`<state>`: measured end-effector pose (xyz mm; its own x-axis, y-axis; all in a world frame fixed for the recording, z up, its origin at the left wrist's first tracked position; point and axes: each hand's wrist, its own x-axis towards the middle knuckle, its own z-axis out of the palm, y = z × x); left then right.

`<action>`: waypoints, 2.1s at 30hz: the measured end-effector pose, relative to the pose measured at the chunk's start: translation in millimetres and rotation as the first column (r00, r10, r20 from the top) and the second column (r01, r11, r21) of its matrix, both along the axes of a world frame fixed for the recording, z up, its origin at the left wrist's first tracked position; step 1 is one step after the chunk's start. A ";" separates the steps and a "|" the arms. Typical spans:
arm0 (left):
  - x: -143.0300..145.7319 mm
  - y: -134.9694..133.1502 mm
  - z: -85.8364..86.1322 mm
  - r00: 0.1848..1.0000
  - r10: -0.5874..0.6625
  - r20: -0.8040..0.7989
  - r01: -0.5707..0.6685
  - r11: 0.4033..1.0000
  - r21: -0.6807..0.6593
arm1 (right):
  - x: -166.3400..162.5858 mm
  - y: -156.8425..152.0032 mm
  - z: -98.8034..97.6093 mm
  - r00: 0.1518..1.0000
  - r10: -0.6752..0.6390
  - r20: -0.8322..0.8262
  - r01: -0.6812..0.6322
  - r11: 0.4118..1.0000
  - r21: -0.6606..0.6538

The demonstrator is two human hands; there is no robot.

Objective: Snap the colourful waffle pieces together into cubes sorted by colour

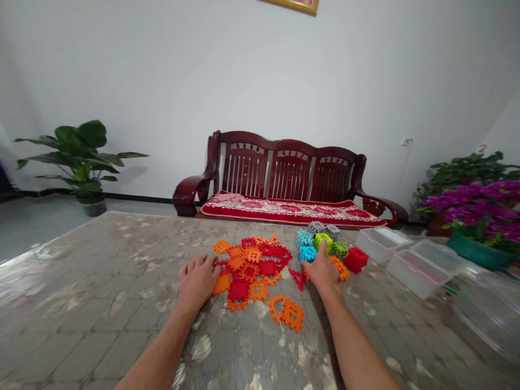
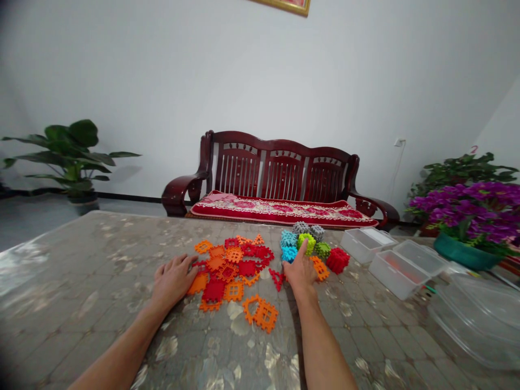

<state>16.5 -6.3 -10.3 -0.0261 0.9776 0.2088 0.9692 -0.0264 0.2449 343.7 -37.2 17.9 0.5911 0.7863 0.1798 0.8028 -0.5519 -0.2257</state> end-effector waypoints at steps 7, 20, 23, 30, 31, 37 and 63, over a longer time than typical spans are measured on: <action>0.2 0.2 -0.3 1.000 0.001 0.003 -0.001 1.000 0.009 | -2.5 4.5 3.6 0.999 -0.015 -0.043 0.013 0.999 -0.038; -0.1 1.0 -1.2 1.000 0.003 0.010 -0.002 1.000 -0.004 | -1.5 11.5 1.3 1.000 0.022 0.017 -0.022 0.999 -0.033; -0.1 1.5 -2.0 1.000 0.009 0.007 -0.009 1.000 -0.003 | -0.7 12.6 2.1 0.999 0.042 0.031 -0.042 0.999 -0.026; -0.6 1.4 -3.0 1.000 0.008 0.028 -0.008 1.000 0.003 | 0.7 16.9 1.4 0.999 0.041 0.030 -0.040 0.999 -0.029; -0.7 1.4 -3.1 0.999 0.005 0.033 -0.005 1.000 0.005 | 0.8 17.8 1.1 0.998 0.043 0.037 -0.043 0.999 -0.025; -0.5 0.9 -1.8 1.000 0.000 0.021 -0.001 1.000 0.004 | -0.9 24.3 1.6 0.997 0.054 0.046 -0.053 0.998 -0.021; -0.2 0.4 -0.8 1.000 0.020 -0.001 -0.020 0.999 -0.024 | -0.2 64.8 -1.4 0.992 0.116 0.043 -0.115 0.993 -0.015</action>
<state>16.3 -5.9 -11.1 -0.0460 0.9816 0.1852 0.9697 -0.0007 0.2444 343.5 27.6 16.6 0.4880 0.8510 0.1938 0.8703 -0.4574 -0.1827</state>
